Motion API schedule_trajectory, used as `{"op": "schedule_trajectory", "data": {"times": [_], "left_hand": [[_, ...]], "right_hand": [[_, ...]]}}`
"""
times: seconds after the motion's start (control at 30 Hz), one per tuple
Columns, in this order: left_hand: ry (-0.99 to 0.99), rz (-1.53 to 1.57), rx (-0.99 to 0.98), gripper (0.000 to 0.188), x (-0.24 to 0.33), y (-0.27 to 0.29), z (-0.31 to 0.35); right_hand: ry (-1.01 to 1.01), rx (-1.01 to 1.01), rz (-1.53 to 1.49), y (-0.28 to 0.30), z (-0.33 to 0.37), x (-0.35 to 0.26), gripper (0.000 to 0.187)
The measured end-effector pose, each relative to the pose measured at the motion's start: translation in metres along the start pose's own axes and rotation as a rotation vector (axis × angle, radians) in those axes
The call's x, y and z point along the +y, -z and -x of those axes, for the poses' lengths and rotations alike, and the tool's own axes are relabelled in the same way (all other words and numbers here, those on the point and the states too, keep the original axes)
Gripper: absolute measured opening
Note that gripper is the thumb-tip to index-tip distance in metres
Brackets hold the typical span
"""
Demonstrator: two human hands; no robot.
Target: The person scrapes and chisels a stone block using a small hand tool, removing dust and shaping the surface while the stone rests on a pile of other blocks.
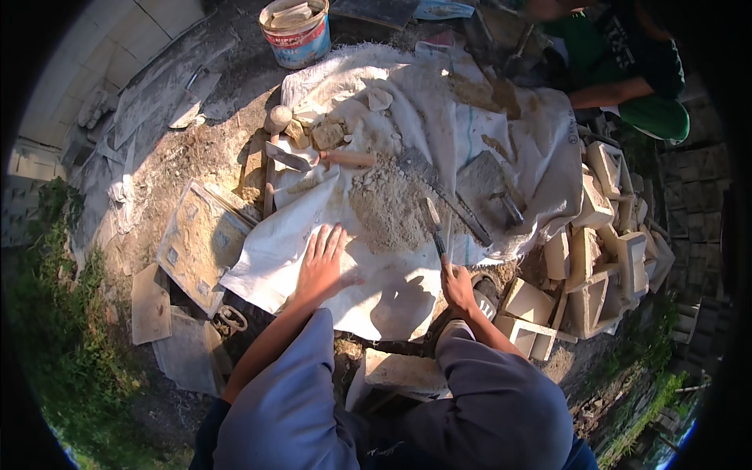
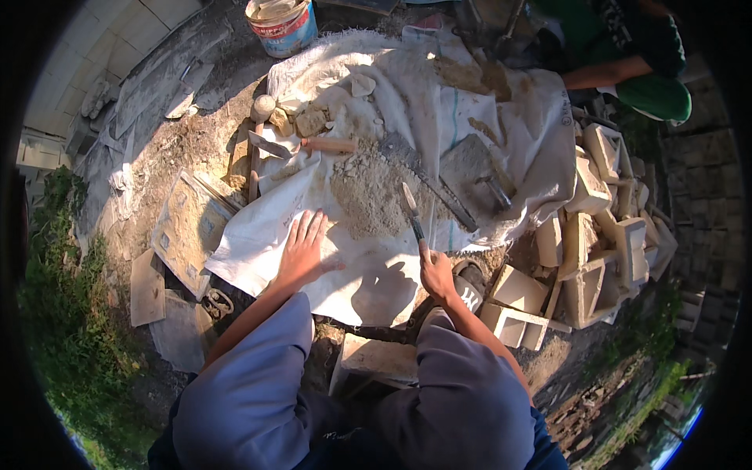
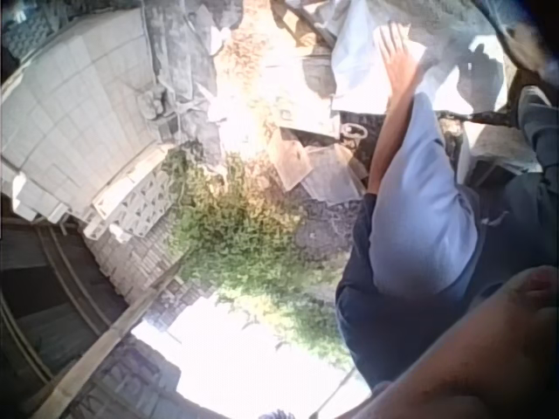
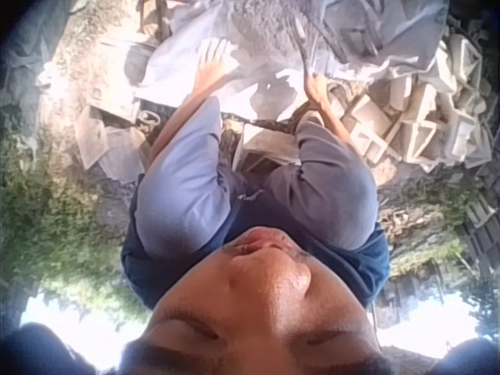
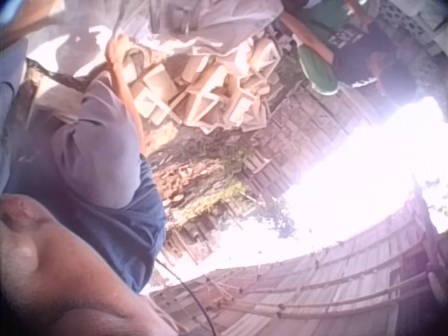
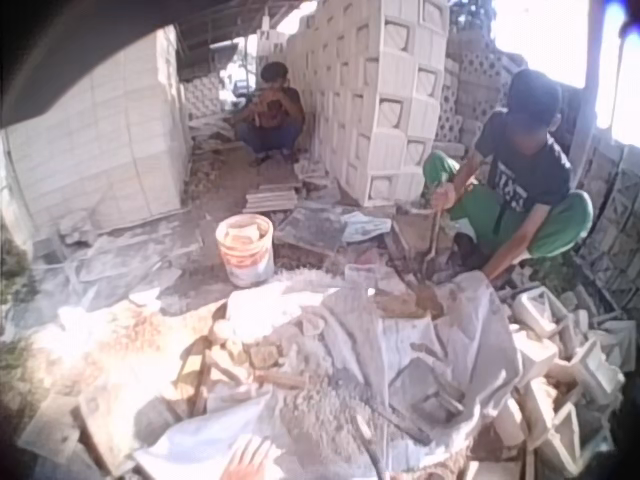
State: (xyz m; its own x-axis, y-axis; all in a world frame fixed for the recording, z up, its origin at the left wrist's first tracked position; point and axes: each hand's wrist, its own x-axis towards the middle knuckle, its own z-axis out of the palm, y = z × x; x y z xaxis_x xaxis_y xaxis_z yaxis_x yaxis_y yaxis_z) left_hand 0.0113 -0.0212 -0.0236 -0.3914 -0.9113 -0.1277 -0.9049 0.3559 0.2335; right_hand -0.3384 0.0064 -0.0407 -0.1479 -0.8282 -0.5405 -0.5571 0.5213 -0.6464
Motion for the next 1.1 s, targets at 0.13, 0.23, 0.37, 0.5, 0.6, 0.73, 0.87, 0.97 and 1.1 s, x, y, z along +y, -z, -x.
{"op": "schedule_trajectory", "data": {"times": [0.13, 0.23, 0.37, 0.5, 0.6, 0.73, 0.87, 0.97, 1.1], "left_hand": [[-0.006, 0.022, -0.002, 0.127, 0.002, 0.002, -0.003], [0.037, 0.026, -0.102, 0.126, 0.002, 0.002, -0.003], [0.044, 0.053, -0.118, 0.127, -0.003, -0.006, -0.001], [0.038, 0.062, -0.120, 0.129, -0.002, -0.002, -0.004], [0.052, 0.123, -0.141, 0.131, -0.004, -0.004, -0.007], [0.044, 0.069, -0.158, 0.133, -0.001, -0.008, -0.011], [0.058, 0.065, -0.170, 0.133, -0.004, -0.011, -0.005], [0.059, 0.071, -0.155, 0.133, -0.006, -0.013, -0.004], [0.082, 0.028, -0.180, 0.129, -0.001, -0.007, -0.006]], "right_hand": [[0.239, 0.032, -0.386, 0.001, 0.003, 0.008, 0.069], [0.068, 0.007, 0.038, -0.004, 0.006, 0.014, 0.076], [-0.095, 0.035, -0.050, -0.010, 0.009, 0.009, 0.080], [0.103, 0.045, -0.166, -0.006, 0.002, 0.007, 0.073], [0.248, 0.060, -0.304, -0.009, -0.001, 0.019, 0.071], [0.023, 0.062, 0.156, -0.017, 0.006, 0.029, 0.081], [-0.045, -0.020, -0.002, -0.003, 0.011, 0.003, 0.079], [0.163, 0.067, -0.148, 0.003, 0.011, -0.010, 0.073], [0.315, 0.064, -0.134, -0.002, 0.000, -0.007, 0.070]]}}
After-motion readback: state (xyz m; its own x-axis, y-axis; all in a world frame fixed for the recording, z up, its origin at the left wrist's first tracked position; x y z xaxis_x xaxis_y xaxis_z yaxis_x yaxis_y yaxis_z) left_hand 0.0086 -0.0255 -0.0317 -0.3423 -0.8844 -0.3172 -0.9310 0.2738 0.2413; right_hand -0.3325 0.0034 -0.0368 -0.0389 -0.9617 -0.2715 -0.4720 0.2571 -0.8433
